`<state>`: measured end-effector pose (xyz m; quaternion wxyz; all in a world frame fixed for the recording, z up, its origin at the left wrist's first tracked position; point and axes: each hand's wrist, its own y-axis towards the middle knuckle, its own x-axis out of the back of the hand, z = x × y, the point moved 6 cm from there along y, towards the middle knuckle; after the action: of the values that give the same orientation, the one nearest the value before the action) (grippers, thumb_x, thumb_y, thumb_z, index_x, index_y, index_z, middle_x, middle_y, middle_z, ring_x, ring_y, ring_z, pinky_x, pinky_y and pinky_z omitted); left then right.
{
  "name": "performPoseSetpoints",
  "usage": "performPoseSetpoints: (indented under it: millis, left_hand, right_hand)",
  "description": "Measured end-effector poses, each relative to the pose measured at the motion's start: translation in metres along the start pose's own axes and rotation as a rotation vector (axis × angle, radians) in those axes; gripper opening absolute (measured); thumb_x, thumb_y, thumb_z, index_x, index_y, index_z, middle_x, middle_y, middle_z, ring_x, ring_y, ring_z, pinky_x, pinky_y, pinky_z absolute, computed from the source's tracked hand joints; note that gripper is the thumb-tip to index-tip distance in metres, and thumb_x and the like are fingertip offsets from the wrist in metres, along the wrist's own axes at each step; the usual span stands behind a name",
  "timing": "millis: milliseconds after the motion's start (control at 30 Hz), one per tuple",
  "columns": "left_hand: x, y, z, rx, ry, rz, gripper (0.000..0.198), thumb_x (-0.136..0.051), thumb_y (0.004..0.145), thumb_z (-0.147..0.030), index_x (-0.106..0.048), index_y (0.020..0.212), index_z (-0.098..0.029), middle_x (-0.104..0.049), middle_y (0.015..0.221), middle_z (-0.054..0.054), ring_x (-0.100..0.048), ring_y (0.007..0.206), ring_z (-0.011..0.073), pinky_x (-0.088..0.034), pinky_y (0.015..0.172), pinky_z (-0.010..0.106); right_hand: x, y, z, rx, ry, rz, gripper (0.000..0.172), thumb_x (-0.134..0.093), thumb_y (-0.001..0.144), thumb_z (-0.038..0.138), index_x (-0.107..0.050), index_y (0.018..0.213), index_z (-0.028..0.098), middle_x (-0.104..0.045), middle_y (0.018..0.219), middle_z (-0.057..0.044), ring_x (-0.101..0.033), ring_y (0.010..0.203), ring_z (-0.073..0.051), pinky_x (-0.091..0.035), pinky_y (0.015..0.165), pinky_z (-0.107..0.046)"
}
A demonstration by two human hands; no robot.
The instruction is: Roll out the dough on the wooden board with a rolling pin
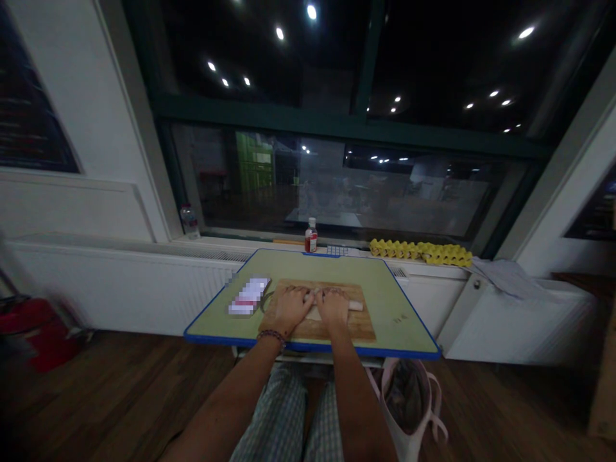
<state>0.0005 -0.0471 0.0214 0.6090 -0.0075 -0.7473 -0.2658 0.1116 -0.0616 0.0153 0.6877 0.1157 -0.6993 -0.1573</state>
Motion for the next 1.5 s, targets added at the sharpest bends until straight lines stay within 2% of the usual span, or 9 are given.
performPoseSetpoints:
  millis: [267,433,633,900,1033,1200,1500]
  left_hand:
    - [-0.004,0.001,0.001,-0.012,-0.031,-0.004,0.039,-0.039,0.098,-0.032,-0.072,0.104,-0.013,-0.073,0.112,0.013,-0.065,0.107,0.0243,-0.042,0.099,0.037]
    - [0.003,0.001,-0.002,-0.026,-0.02,-0.023,0.035,-0.04,0.097,-0.029,-0.07,0.109,-0.015,-0.071,0.119,0.012,-0.061,0.114,0.0227,-0.039,0.103,0.037]
    - [0.009,0.005,-0.003,-0.063,-0.032,-0.012,0.034,-0.041,0.098,-0.031,-0.07,0.11,-0.018,-0.071,0.119,0.008,-0.059,0.115,0.0216,-0.037,0.105,0.037]
    - [-0.005,0.021,0.001,-0.04,-0.014,-0.024,0.038,-0.039,0.099,-0.032,-0.073,0.104,-0.016,-0.073,0.112,0.011,-0.061,0.111,0.0238,-0.038,0.103,0.039]
    - [-0.004,0.027,0.002,-0.004,0.009,0.019,0.04,-0.038,0.099,-0.033,-0.074,0.103,-0.017,-0.073,0.113,0.01,-0.063,0.11,0.0241,-0.039,0.102,0.04]
    - [-0.001,0.033,0.002,-0.006,0.013,0.05,0.04,-0.037,0.099,-0.03,-0.075,0.098,-0.017,-0.075,0.108,0.01,-0.066,0.104,0.0232,-0.041,0.099,0.039]
    - [-0.02,0.049,0.009,0.012,0.037,-0.003,0.042,-0.038,0.098,-0.035,-0.075,0.097,-0.016,-0.074,0.105,0.012,-0.066,0.099,0.0241,-0.044,0.094,0.037]
  right_hand:
    - [0.0,-0.001,0.002,0.046,-0.011,-0.004,0.038,-0.035,0.1,0.026,-0.071,0.107,0.015,-0.072,0.107,-0.016,-0.064,0.104,-0.027,-0.04,0.086,-0.035]
    - [-0.002,0.002,-0.001,0.011,-0.014,0.002,0.041,-0.032,0.101,0.026,-0.071,0.108,0.014,-0.071,0.109,-0.017,-0.062,0.106,-0.026,-0.039,0.09,-0.037]
    - [-0.003,0.01,0.0,0.095,-0.046,0.069,0.037,-0.035,0.099,0.022,-0.069,0.114,0.015,-0.07,0.114,-0.016,-0.062,0.108,-0.027,-0.039,0.092,-0.038]
    - [-0.005,0.021,0.0,0.104,-0.05,0.069,0.036,-0.037,0.098,0.022,-0.07,0.111,0.014,-0.071,0.113,-0.016,-0.063,0.107,-0.026,-0.041,0.092,-0.037]
    - [-0.009,0.027,-0.002,0.098,-0.04,0.058,0.036,-0.037,0.099,0.023,-0.071,0.109,0.016,-0.071,0.114,-0.015,-0.062,0.107,-0.026,-0.042,0.09,-0.036]
    - [-0.012,0.035,-0.002,0.144,-0.028,0.107,0.037,-0.036,0.099,0.025,-0.07,0.112,0.016,-0.07,0.117,-0.014,-0.062,0.108,-0.023,-0.042,0.091,-0.033]
    - [-0.01,0.044,-0.004,0.159,-0.045,0.114,0.04,-0.033,0.102,0.03,-0.071,0.107,0.02,-0.073,0.11,-0.011,-0.063,0.104,-0.023,-0.044,0.088,-0.034]
